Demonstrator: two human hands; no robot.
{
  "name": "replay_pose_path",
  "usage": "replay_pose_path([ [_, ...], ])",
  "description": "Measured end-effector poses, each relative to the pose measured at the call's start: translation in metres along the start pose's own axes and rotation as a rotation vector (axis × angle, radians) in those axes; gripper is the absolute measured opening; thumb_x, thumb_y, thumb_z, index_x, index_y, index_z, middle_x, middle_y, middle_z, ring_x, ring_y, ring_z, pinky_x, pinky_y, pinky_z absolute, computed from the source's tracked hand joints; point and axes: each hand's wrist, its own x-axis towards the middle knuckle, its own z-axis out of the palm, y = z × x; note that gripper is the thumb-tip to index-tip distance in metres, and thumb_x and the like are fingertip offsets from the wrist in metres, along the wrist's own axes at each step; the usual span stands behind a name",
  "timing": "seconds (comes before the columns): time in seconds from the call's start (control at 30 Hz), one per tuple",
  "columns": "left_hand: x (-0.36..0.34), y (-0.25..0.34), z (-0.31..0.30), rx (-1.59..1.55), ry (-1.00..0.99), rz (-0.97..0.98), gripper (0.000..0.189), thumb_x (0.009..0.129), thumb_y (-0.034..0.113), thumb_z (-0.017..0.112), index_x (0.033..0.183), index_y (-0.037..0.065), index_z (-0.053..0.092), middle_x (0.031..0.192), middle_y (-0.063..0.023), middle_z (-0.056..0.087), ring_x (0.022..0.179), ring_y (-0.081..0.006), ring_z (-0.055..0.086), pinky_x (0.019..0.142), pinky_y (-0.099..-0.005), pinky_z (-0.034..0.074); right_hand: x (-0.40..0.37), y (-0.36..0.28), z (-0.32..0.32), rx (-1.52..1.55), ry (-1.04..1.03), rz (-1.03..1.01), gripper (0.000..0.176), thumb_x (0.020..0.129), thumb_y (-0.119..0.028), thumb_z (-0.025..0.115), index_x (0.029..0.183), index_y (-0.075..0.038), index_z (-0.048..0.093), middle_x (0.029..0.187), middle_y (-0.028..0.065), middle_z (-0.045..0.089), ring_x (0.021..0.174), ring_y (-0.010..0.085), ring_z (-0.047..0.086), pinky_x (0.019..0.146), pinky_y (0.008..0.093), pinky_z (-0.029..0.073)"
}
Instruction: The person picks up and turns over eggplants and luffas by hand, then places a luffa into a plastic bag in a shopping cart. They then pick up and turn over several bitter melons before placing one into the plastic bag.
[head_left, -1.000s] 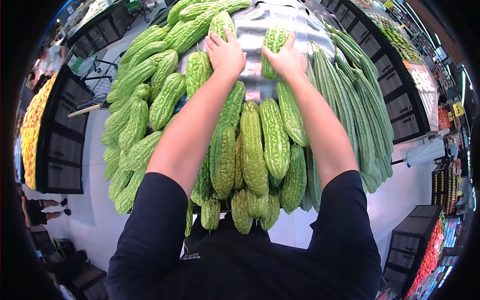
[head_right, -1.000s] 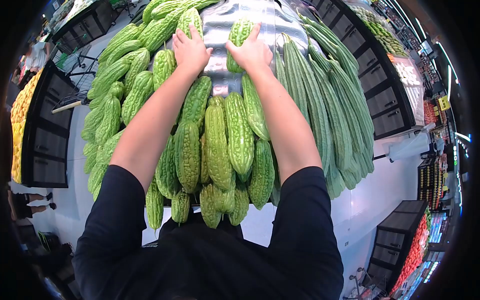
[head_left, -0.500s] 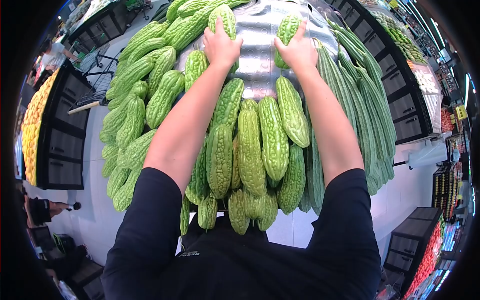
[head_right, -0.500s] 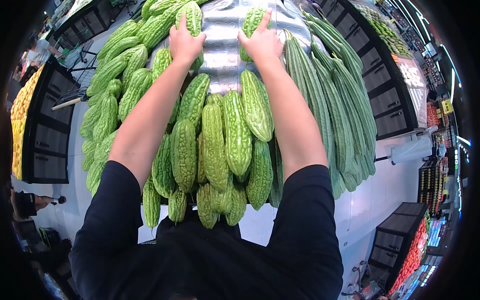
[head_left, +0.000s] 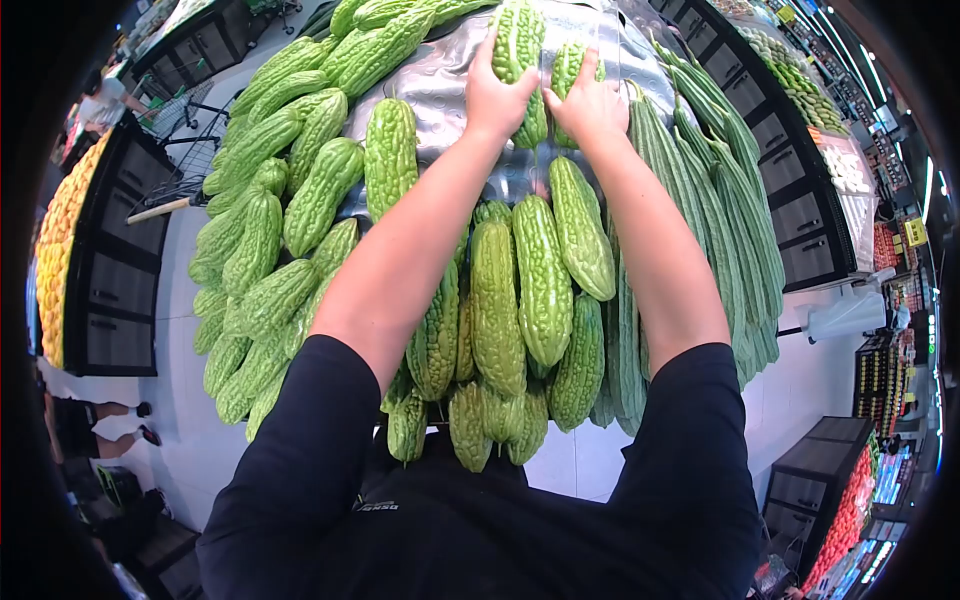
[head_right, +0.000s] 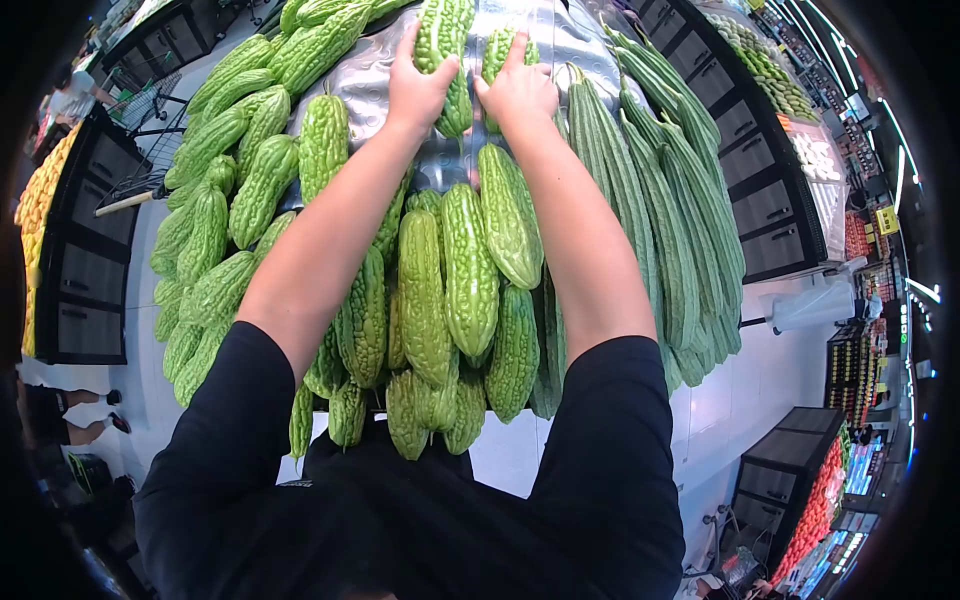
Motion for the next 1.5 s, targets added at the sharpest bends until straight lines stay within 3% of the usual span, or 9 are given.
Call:
replay_pose_path([
  [0.3, -0.028, -0.02, -0.002, 0.3, -0.057, 0.038, 0.083, 0.075, 0.018, 0.081, 0.147, 0.001, 0.042, 0.133, -0.0241, 0.055, 0.123, -0.034, 0.055, 0.106, -0.0413, 0.044, -0.001, 0.007, -0.032, -0.063, -0.153, -0.071, 0.099, 0.089, -0.063, 0.06, 0.158, -0.005, 0.019, 0.113, 0.019, 0.072, 0.104, 0.0332, 0.07, 0.088, 0.0446, 0.056],
  [0.43, -0.036, -0.017, 0.002, 0.325, -0.122, 0.043, 0.083, 0.076, 0.02, 0.08, 0.148, 0.003, 0.04, 0.136, -0.0258, 0.05, 0.128, -0.0393, 0.048, 0.11, -0.0444, 0.04, -0.002, 0.009, -0.026, -0.022, -0.144, -0.072, 0.095, 0.09, -0.06, 0.059, 0.158, -0.006, 0.019, 0.111, 0.0211, 0.071, 0.104, 0.0348, 0.07, 0.087, 0.0454, 0.056],
  [0.6, -0.04, -0.011, 0.003, 0.541, -0.249, -0.03, 0.101, 0.08, 0.031, 0.081, 0.158, 0.006, 0.022, 0.146, -0.0341, 0.034, 0.136, -0.0474, 0.039, 0.114, -0.0471, 0.035, -0.006, 0.009, -0.026, -0.009, -0.14, -0.056, 0.092, 0.093, -0.055, 0.058, 0.158, -0.006, 0.017, 0.11, 0.0227, 0.071, 0.102, 0.0368, 0.07, 0.086, 0.0471, 0.057],
  [0.87, -0.049, 0.019, -0.028, 0.613, -0.469, -0.097, 0.094, 0.087, 0.034, 0.074, 0.157, 0.0, 0.021, 0.151, -0.0347, 0.031, 0.142, -0.0457, 0.034, 0.117, -0.0437, 0.033, -0.017, 0.006, -0.027, 0.007, -0.121, -0.03, 0.088, 0.092, -0.052, 0.059, 0.158, -0.01, 0.02, 0.113, 0.0226, 0.07, 0.105, 0.037, 0.069, 0.088, 0.0484, 0.056],
  [0.97, -0.054, 0.051, -0.061, 0.591, -0.504, -0.038, 0.086, 0.088, 0.032, 0.073, 0.154, -0.002, 0.028, 0.149, -0.0311, 0.038, 0.141, -0.0422, 0.037, 0.116, -0.043, 0.034, -0.03, 0.015, -0.032, 0.05, -0.079, -0.074, 0.084, 0.092, -0.053, 0.059, 0.156, -0.01, 0.026, 0.113, 0.0265, 0.069, 0.105, 0.041, 0.067, 0.09, 0.0503, 0.053],
  [1.1, -0.08, 0.131, -0.135, 0.585, -0.611, 0.025, 0.056, 0.093, 0.027, 0.067, 0.14, 0.002, 0.049, 0.138, -0.0194, 0.054, 0.13, -0.0344, 0.052, 0.11, -0.0418, 0.041, -0.08, 0.015, -0.074, -0.007, -0.189, -0.117, 0.074, 0.093, -0.051, 0.059, 0.152, -0.012, 0.037, 0.112, 0.0191, 0.072, 0.104, 0.0366, 0.069, 0.088, 0.0475, 0.055],
  [1.17, -0.096, 0.166, -0.179, 0.663, -0.632, 0.105, 0.046, 0.094, 0.021, 0.066, 0.135, 0.006, 0.055, 0.134, -0.0155, 0.058, 0.124, -0.0326, 0.056, 0.107, -0.0413, 0.044, -0.116, 0.015, -0.096, 0.263, -0.184, -0.197, 0.066, 0.093, -0.043, 0.064, 0.147, -0.01, 0.047, 0.09, 0.0144, 0.074, 0.084, 0.0299, 0.072, 0.075, 0.0419, 0.056],
  [1.37, -0.136, 0.181, -0.319, 0.952, -0.496, 0.01, 0.051, 0.089, 0.017, 0.072, 0.136, 0.006, 0.055, 0.134, -0.0153, 0.057, 0.125, -0.0345, 0.055, 0.107, -0.0418, 0.043, -0.225, 0.008, -0.111, 0.644, -0.201, -0.297, 0.058, 0.091, -0.028, 0.07, 0.142, -0.008, 0.052, 0.06, 0.0057, 0.055, 0.052, 0.0182, 0.055, 0.054, 0.0333, 0.045],
  [1.5, -0.157, 0.169, -0.367, 1.085, -0.574, -0.118, 0.059, 0.084, 0.016, 0.076, 0.137, 0.006, 0.053, 0.136, -0.0166, 0.055, 0.126, -0.0364, 0.052, 0.107, -0.0428, 0.043, -0.281, -0.025, -0.093, 0.641, -0.407, -0.263, 0.067, 0.091, -0.035, 0.07, 0.147, -0.008, 0.045, 0.063, 0.0077, 0.058, 0.058, 0.0218, 0.059, 0.059, 0.0365, 0.048],
])
